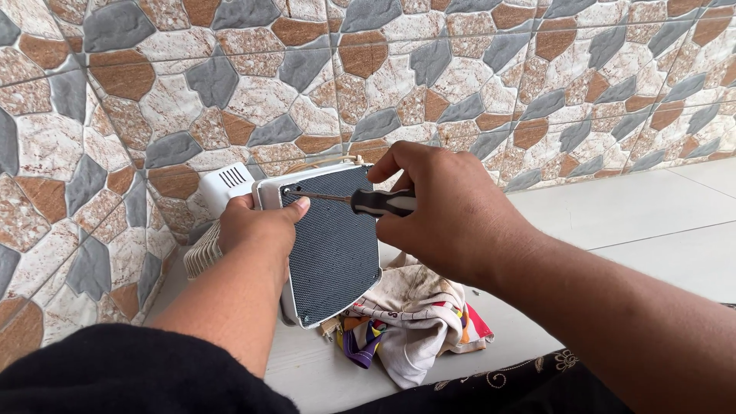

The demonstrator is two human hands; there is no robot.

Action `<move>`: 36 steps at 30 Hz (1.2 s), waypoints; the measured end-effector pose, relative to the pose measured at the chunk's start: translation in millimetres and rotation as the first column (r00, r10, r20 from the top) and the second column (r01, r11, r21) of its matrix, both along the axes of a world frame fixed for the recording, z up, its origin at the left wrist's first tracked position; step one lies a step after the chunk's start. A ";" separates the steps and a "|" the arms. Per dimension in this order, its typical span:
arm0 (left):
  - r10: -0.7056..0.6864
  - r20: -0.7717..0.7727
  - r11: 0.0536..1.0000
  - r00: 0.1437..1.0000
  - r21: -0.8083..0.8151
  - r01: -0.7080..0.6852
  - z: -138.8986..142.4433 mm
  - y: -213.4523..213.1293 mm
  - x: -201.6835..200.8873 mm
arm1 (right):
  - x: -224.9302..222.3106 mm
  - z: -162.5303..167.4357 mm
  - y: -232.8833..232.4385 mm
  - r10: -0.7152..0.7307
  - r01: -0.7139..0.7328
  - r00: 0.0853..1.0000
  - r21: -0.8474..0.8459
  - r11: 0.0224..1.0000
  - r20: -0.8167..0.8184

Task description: The person sits on a tiled floor and uses a screwdriver to unscrew the screws holding the rear cover of an electric fan. They remove the back panel to expose the motor and wiring, then wipe the inside of the fan housing with a cloth.

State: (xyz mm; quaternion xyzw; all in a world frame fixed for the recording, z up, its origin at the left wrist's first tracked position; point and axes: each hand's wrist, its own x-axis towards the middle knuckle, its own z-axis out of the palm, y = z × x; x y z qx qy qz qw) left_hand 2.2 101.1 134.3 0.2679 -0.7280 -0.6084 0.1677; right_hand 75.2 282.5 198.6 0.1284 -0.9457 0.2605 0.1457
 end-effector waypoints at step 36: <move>0.012 0.039 1.000 0.999 -0.013 -0.012 3.4 -0.4 -3.2 | 18.8 13.0 -10.2 -0.144 0.199 0.918 -0.112 0.974 0.370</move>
